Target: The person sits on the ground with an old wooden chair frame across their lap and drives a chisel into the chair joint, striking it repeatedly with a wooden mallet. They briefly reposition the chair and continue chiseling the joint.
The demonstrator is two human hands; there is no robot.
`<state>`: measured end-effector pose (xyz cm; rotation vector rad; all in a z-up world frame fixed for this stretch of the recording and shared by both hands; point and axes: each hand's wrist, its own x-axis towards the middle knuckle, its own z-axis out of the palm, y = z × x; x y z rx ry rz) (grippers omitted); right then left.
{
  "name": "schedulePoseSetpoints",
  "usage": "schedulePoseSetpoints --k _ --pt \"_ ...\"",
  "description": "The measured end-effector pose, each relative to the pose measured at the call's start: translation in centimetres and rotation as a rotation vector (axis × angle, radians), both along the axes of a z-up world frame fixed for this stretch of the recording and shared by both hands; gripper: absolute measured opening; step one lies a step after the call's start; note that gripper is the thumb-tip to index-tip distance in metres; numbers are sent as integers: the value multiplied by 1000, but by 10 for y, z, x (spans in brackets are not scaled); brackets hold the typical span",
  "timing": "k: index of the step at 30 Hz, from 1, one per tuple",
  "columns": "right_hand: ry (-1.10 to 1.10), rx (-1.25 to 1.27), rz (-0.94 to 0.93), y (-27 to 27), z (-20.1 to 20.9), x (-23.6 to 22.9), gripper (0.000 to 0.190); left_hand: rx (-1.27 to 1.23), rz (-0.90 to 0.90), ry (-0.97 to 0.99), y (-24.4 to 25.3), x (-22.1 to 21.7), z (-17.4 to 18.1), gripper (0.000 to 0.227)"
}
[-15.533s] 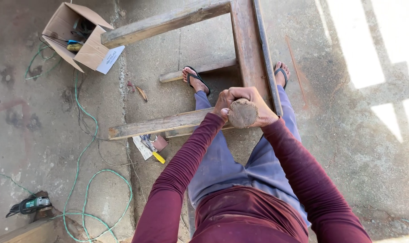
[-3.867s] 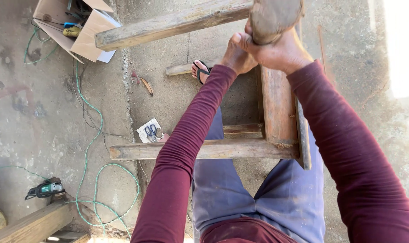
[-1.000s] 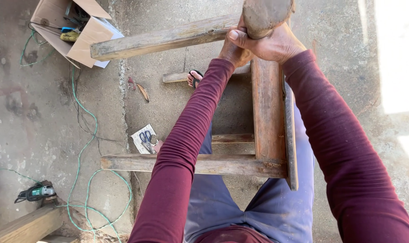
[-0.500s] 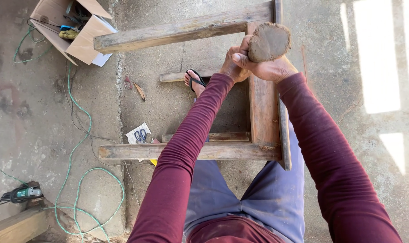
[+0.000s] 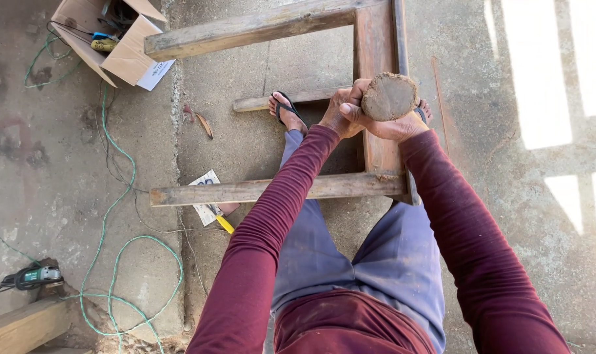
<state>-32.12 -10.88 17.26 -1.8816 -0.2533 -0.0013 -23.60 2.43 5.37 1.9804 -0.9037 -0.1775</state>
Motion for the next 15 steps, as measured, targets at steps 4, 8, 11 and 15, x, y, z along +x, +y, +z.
schedulePoseSetpoints --k 4,8,11,15 --pt "-30 -178 -55 10 10 -26 40 31 0 -65 6 -21 -8 39" --pt "-10 -119 -17 14 0 -44 41 72 -5 -42 12 -40 -10 40" --pt "4 -110 -5 18 2 -56 43 29 -7 -38 18 -57 7 42" --pt "-8 -63 -37 33 6 -85 41 -112 -50 -51 28 -81 -4 47"
